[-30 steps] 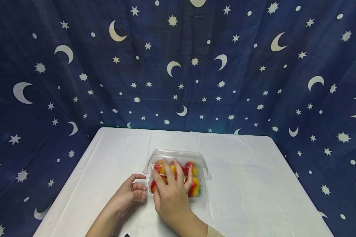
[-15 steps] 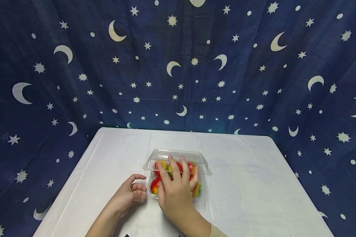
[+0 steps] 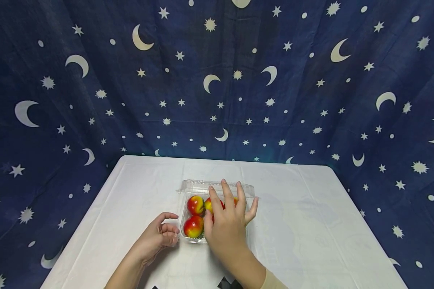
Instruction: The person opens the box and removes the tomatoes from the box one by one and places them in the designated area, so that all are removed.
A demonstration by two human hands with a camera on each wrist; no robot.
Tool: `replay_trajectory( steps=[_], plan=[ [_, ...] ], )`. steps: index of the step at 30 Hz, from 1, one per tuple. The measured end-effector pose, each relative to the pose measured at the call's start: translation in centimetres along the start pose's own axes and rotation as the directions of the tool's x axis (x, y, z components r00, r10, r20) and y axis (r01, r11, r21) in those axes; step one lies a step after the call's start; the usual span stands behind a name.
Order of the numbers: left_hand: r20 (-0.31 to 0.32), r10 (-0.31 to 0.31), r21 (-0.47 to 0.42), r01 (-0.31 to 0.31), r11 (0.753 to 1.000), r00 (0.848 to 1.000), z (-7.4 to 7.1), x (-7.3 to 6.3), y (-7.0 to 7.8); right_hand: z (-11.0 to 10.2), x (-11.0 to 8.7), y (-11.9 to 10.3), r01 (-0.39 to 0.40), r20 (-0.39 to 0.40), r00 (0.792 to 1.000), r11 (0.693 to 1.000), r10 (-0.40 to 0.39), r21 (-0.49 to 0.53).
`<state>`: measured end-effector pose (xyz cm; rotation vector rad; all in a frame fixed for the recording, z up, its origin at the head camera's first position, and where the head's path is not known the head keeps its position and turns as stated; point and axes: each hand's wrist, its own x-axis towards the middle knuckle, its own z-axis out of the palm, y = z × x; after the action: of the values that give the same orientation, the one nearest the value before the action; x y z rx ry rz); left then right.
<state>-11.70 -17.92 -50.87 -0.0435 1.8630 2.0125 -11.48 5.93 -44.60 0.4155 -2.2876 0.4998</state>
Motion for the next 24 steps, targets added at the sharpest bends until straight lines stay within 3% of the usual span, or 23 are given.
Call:
replay_trajectory(
  steps=[17, 24],
  plan=[
    [0.005, -0.005, -0.014, 0.005, 1.000, 1.000, 0.0, 0.0, -0.1, -1.0, 2.4, 3.2, -0.104, -0.047, 0.993, 0.995, 0.105, 0.008],
    [0.003, -0.004, -0.016, 0.004, 1.000, 1.000, 0.0, -0.1, 0.0, -1.2, 3.2, 5.0, -0.140, -0.080, 0.986, 0.984, 0.149, 0.106]
  ],
)
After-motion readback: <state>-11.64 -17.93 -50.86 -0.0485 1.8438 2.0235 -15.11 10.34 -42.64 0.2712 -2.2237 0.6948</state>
